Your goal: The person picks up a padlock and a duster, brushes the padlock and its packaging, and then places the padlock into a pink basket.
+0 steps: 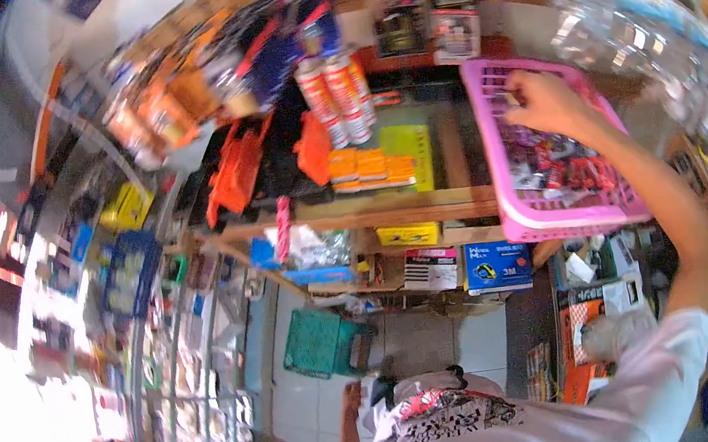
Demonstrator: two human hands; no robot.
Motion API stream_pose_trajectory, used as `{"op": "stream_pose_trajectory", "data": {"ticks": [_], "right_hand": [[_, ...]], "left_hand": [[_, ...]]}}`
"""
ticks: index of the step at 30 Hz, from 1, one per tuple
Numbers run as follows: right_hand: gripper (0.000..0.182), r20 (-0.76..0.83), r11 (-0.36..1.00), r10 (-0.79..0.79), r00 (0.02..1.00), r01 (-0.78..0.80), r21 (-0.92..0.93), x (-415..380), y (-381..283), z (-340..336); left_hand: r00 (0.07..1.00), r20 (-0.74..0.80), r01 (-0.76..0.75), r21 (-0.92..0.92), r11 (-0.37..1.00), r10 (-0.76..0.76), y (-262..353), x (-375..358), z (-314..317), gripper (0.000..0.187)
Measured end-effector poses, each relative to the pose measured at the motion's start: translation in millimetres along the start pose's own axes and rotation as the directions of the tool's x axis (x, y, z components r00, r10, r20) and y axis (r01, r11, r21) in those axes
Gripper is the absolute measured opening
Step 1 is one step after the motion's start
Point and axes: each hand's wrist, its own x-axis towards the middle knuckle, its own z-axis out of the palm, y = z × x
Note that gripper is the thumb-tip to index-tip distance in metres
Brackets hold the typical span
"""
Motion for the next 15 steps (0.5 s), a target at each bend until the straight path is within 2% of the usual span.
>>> {"op": "stream_pose_trajectory", "data": {"ticks": [1, 2, 3, 5, 6, 7, 8, 9, 10, 11, 12, 13, 14, 15], "right_hand": [[0.038, -0.043, 0.998, -0.032, 0.999, 0.034, 0.061, -19.1, -28.4, -22.3], [0.046, 0.004, 0.998, 0.010, 1.000, -0.010, 0.056, -32.2, -59.7, -47.1], [0.047, -0.085, 0.999, -0.025, 0.996, 0.028, 0.035, -47.3, -77.0, -55.6], [0.048, -0.078, 0.990, 0.023, 0.997, -0.012, 0.139, -74.9, -112.3, -69.6], [0.049, -0.102, 0.989, 0.019, 0.995, -0.004, 0.148, -88.7, -134.4, -75.0], [0.051, -0.105, 0.985, -0.019, 0.994, 0.037, 0.167, -101.7, -154.2, -77.8], [0.053, -0.105, 0.990, -0.053, 0.993, 0.066, 0.124, -117.0, -174.1, -78.9], [0.054, -0.083, 0.980, -0.166, 0.983, 0.173, 0.096, -127.7, -184.7, -75.3], [0.053, -0.025, 0.950, -0.291, 0.957, 0.292, 0.109, -136.1, -201.6, -74.4], [0.051, 0.069, 0.919, -0.343, 0.937, 0.320, 0.229, -143.0, -212.9, -67.3], [0.051, 0.140, 0.887, -0.445, 0.885, 0.413, 0.210, -150.6, -218.2, -57.1], [0.049, 0.179, 0.813, -0.578, 0.796, 0.544, 0.207, -150.2, -230.6, -48.9], [0.047, 0.282, 0.777, -0.625, 0.728, 0.545, 0.313, -150.4, -239.7, -34.8], [0.044, 0.292, 0.736, -0.664, 0.689, 0.533, 0.417, -149.7, -248.8, -13.5]], "left_hand": [[1.000, 0.002, -0.030, -0.094, 0.995, 0.030, 5.3, 6.1, 7.5, 0.059], [0.998, 0.008, -0.054, -0.207, 0.977, 0.057, 16.7, 12.6, 16.0, 0.059], [0.996, 0.022, -0.075, -0.327, 0.942, 0.086, 34.9, 20.7, 24.7, 0.059], [0.992, 0.083, -0.035, -0.537, 0.843, 0.094, 103.7, 9.9, 45.0, 0.050], [0.891, 0.189, -0.259, -0.533, 0.805, 0.412, 112.9, 7.6, 47.4, 0.054], [0.884, 0.213, -0.206, -0.624, 0.754, 0.417, 155.4, -14.6, 59.5, 0.056], [0.819, 0.284, -0.257, -0.596, 0.761, 0.499, 193.0, -35.7, 65.2, 0.057], [0.739, 0.357, -0.316, -0.565, 0.762, 0.571, 224.3, -55.4, 67.4, 0.059], [0.616, 0.405, -0.299, -0.673, 0.676, 0.676, 249.2, -77.7, 69.5, 0.061], [0.543, 0.487, -0.217, -0.706, 0.674, 0.685, 262.3, -84.4, 71.8, 0.063], [0.463, 0.562, -0.131, -0.721, 0.680, 0.685, 275.6, -91.1, 74.0, 0.065], [0.425, 0.689, -0.001, -0.648, 0.761, 0.587, 283.8, -88.4, 76.7, 0.067], [0.368, 0.794, 0.122, -0.557, 0.821, 0.484, 289.8, -87.8, 79.1, 0.069], [0.298, 0.828, 0.226, -0.545, 0.807, 0.475, 292.7, -91.8, 78.4, 0.071]]}}
